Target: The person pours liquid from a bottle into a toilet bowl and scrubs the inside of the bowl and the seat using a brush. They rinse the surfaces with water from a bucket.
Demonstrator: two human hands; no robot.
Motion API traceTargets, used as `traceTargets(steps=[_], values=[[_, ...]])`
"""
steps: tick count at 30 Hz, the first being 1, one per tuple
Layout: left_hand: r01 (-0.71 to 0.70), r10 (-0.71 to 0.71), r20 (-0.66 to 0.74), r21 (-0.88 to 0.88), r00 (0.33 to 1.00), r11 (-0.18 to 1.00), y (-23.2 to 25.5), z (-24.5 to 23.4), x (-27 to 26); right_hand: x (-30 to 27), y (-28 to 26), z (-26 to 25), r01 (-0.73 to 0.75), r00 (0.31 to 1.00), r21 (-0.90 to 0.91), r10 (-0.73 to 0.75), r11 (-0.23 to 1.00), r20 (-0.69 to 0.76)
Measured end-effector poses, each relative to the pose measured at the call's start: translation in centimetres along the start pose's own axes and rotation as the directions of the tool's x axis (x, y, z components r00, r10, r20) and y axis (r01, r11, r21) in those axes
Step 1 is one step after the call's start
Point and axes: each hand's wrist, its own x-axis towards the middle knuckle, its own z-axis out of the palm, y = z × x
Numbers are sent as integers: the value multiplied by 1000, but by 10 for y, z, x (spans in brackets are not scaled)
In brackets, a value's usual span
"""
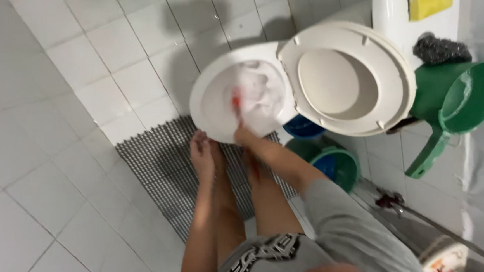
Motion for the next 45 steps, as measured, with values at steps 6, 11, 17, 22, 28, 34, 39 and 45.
traceTargets(steps=[6,11,17,22,28,34,39,45], values=[[52,-53,-13,-42,999,998,17,12,-23,-54,-8,-48,-4,999,412,-14,911,39],[-5,-3,-53,-160,999,987,-5,12,-22,-47,1,6,-38,997,360,11,932,76],[-61,62,25,-7,998,998,-5,7,-27,-47,-34,-66,5,1000,640,-1,768,-7],[12,-12,12,-60,1000,998,1,8,-17,-38,1,-3,-99,995,572,94,814,39],[-27,26,33,37,999,999,-16,10,1,29,-49,-114,58,973,586,87,808,-215],[66,-64,-35,59,997,996,-9,14,-27,-29,-1,-7,-41,994,666,96,745,-47],[-43,-2,-122,-364,992,930,5,24,-14,-32,-36,-35,40,997,809,36,587,-75],[-108,108,4,136,994,985,3,-1,-12,-34,-33,-13,20,999,804,28,595,-46]])
